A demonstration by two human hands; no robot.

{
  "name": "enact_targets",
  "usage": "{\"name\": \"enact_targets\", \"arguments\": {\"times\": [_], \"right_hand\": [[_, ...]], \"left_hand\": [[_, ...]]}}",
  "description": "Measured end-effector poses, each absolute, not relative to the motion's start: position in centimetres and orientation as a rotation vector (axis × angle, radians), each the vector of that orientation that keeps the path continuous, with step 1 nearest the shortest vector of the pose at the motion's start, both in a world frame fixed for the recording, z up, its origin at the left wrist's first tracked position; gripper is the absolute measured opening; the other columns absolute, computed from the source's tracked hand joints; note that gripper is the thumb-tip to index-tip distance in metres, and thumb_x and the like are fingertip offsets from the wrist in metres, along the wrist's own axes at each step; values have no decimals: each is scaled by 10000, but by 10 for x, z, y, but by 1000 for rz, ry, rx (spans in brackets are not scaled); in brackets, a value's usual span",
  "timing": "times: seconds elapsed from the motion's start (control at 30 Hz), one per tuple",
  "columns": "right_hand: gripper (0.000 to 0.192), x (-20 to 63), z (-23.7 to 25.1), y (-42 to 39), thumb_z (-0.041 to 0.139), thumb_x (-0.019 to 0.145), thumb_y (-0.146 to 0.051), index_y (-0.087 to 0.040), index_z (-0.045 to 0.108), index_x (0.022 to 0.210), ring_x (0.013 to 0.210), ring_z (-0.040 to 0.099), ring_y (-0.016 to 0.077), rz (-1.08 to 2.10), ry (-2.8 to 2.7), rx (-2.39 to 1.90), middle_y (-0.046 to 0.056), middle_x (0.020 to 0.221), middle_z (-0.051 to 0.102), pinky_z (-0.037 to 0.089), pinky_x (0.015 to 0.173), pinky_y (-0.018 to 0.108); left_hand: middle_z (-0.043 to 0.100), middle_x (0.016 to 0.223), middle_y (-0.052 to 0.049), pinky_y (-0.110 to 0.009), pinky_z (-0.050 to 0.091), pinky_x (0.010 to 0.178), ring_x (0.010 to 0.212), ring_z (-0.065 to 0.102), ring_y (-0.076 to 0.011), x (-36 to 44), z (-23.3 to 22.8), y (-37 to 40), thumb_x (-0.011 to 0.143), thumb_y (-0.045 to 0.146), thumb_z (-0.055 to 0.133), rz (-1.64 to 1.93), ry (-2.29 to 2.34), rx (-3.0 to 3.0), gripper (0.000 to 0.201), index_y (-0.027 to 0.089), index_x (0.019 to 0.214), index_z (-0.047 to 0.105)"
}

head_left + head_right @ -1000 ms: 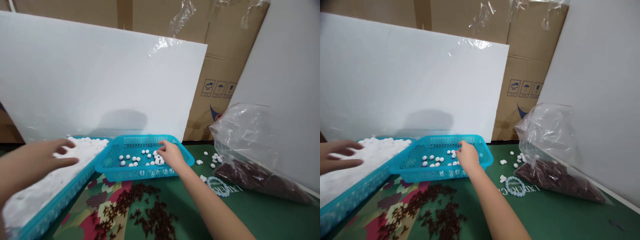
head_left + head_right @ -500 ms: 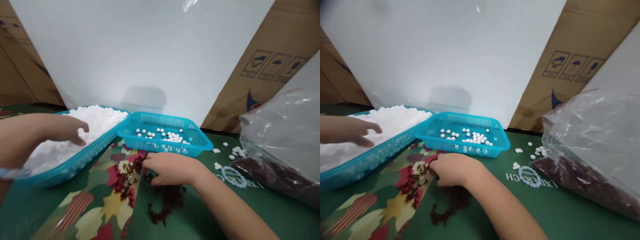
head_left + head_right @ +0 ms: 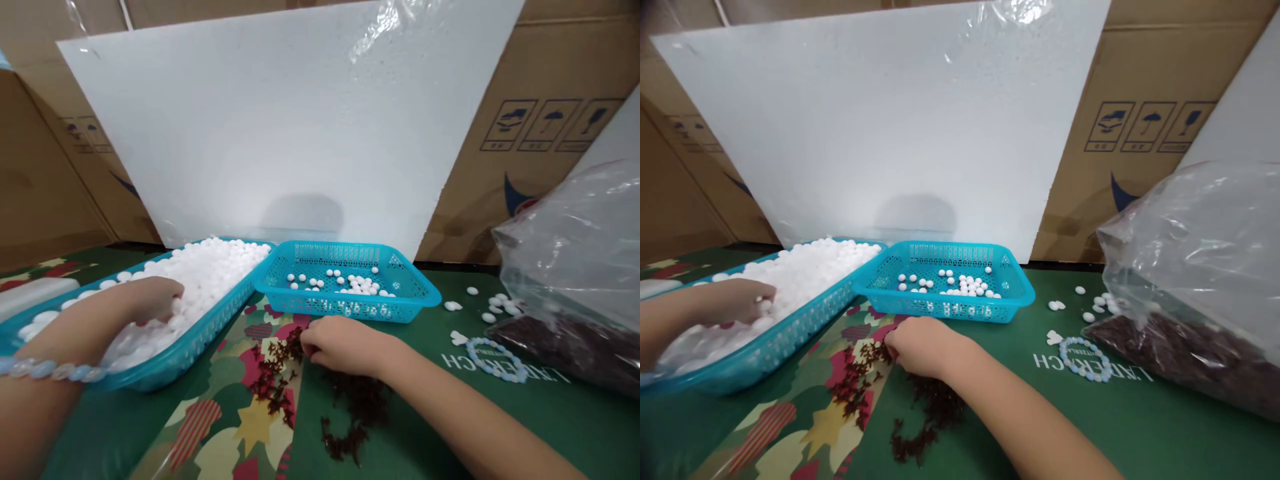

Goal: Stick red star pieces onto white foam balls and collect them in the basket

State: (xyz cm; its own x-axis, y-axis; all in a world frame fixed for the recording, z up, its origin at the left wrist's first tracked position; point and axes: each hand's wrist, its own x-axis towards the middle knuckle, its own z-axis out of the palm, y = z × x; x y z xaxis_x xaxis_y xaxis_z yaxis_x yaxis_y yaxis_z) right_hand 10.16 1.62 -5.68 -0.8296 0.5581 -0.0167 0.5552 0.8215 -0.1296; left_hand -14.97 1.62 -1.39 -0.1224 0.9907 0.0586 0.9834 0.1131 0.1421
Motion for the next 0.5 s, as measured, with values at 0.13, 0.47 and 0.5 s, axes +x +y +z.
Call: {"name": "enact_targets", "arguments": {"times": [0.13,0.47,0.5], "right_hand": [[74,107,-50,16,514,608,-96,-140,567,580,578,511,144,235,-2907,-973,43,637,585,277,414,206],[114,121,-34,10,478,632,-76,-158,520,564,463,486,69,309,-2639,-918,-15,525,558,347,387,153],[120,122,-32,8,482,622,-65,-155,514,550,452,481,64,347,-2620,-908,-19,511,549,352,384,149]], "left_hand": [[391,304,20,-319,334,410,286,368,-135,-155,0,24,466,165,401,117,2393,2127,158,162,313,439],[410,304,19,-277,294,491,322,363,-120,-170,8,18,482,140,457,648,2375,2036,176,161,309,480],[394,289,31,-264,290,481,308,350,-109,-170,7,14,479,131,467,756,2306,2020,173,161,309,478]]}}
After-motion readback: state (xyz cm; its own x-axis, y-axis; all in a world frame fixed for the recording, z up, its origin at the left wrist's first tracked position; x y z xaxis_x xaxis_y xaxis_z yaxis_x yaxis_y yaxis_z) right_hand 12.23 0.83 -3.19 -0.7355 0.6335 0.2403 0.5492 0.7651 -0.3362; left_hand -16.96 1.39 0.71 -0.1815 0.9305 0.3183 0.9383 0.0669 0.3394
